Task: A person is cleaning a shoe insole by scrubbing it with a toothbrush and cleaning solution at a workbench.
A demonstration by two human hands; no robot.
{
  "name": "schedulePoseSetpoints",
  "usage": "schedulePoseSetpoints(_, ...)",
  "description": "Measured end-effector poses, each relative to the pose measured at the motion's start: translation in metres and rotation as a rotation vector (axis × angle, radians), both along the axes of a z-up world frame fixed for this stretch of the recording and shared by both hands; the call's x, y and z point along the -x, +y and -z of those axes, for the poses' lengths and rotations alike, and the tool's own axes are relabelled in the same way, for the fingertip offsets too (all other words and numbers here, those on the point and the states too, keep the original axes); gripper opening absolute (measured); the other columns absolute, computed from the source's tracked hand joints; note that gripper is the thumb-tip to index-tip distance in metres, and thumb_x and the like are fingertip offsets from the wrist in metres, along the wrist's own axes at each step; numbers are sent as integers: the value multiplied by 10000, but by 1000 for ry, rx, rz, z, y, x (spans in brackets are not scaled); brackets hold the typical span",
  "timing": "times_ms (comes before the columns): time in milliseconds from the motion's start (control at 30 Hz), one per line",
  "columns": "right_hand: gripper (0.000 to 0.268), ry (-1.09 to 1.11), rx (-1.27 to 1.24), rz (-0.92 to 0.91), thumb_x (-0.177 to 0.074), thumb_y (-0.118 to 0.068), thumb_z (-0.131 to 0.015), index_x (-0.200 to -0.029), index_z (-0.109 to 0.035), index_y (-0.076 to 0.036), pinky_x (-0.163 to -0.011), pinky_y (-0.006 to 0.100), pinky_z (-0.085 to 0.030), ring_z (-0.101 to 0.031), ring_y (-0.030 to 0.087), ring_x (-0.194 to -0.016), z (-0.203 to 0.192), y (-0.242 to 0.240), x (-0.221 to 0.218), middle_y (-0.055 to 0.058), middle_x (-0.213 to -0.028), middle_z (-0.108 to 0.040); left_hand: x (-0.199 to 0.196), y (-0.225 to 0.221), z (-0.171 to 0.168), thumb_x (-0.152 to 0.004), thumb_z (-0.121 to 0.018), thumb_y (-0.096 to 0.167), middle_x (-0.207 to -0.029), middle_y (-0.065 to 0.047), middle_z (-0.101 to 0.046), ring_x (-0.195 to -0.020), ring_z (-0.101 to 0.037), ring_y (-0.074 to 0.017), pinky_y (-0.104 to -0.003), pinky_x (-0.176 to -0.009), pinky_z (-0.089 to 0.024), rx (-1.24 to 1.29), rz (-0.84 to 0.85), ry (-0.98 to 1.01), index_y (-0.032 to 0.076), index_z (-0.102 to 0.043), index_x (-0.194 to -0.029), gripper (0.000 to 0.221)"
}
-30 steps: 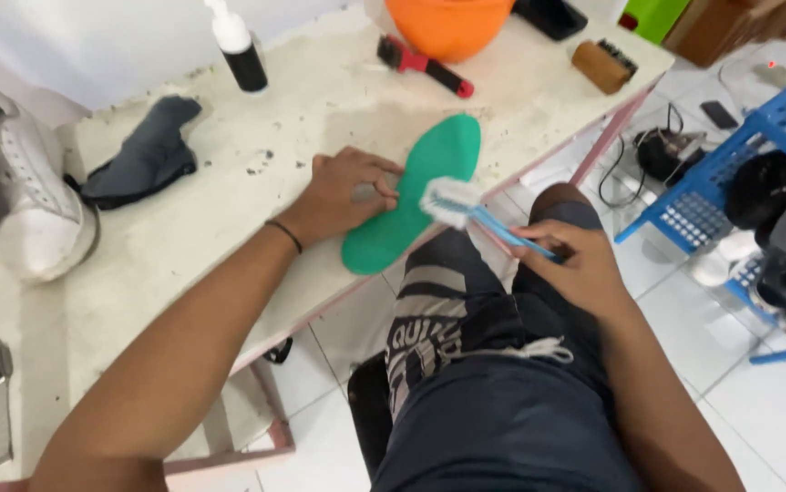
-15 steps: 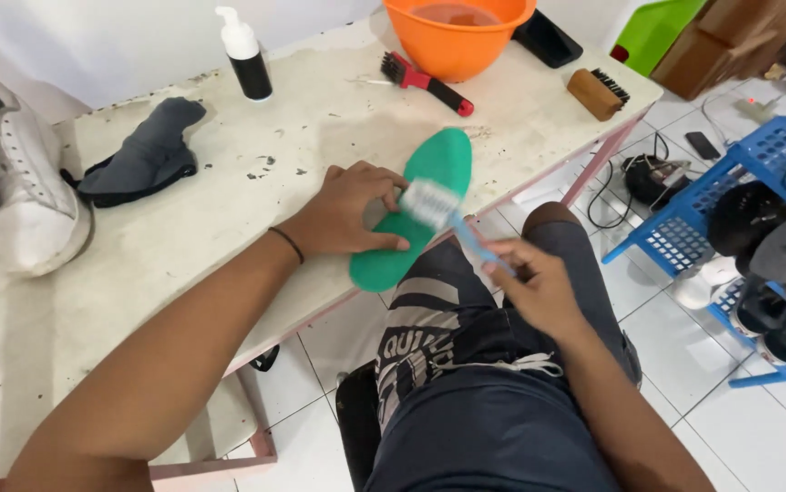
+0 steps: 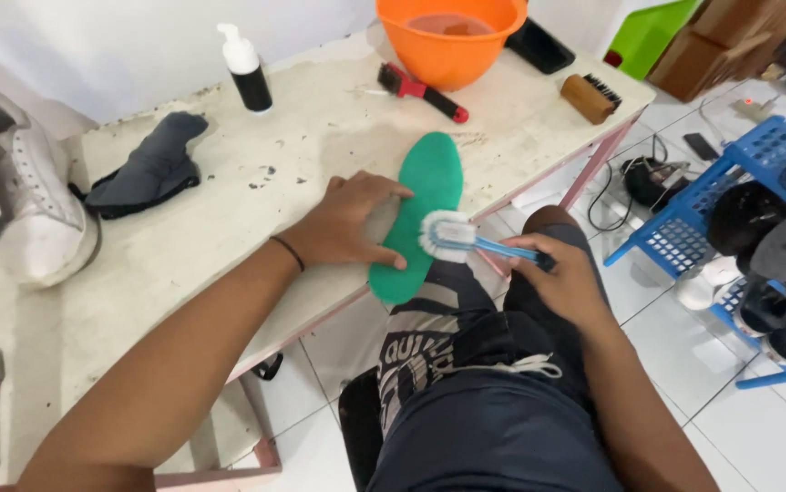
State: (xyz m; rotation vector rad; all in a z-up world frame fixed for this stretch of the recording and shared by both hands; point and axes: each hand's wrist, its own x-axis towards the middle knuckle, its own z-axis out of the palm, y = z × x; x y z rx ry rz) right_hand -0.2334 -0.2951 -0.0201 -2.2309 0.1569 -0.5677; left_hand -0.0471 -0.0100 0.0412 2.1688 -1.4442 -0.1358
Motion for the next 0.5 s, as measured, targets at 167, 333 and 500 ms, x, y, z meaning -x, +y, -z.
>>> schedulePoseSetpoints(167, 261, -80, -28, 72, -884, -162, -787, -1135, -798, -234, -914, 390, -510, -729, 268, -992, 11, 11, 4, 67, -1000, -789, 4, -1, -7, -669, -794, 762, -1470, -92, -504, -1388, -397, -270, -490, -1121, -223, -55, 20, 32, 184, -355, -1535, 1130)
schedulePoseSetpoints(333, 226, -180, 31, -38, -905, -115, -765, -1101, -820, -212, -900, 350, -511, -758, 239, -884, -2, 50, 8, 30, -968, -810, 9, 1, -6, -651, -837, 709, -1584, -83, -441, -1460, -330, -300, -549, -1118, -206, -38, 79, 2, 159, -118, -1629, 1333)
schedulePoseSetpoints(500, 221, -188, 217, 116, -943, -125, -743, -1120, -811, -238, -925, 370, -491, -738, 270, -927, -3, 15, 9, 4, -989, -790, 3, -3, 1, -642, -818, 774, -1559, -55, -485, -1471, -321, -306, -586, -1129, -158, -61, 39, -20, 132, 76, -1623, 1474)
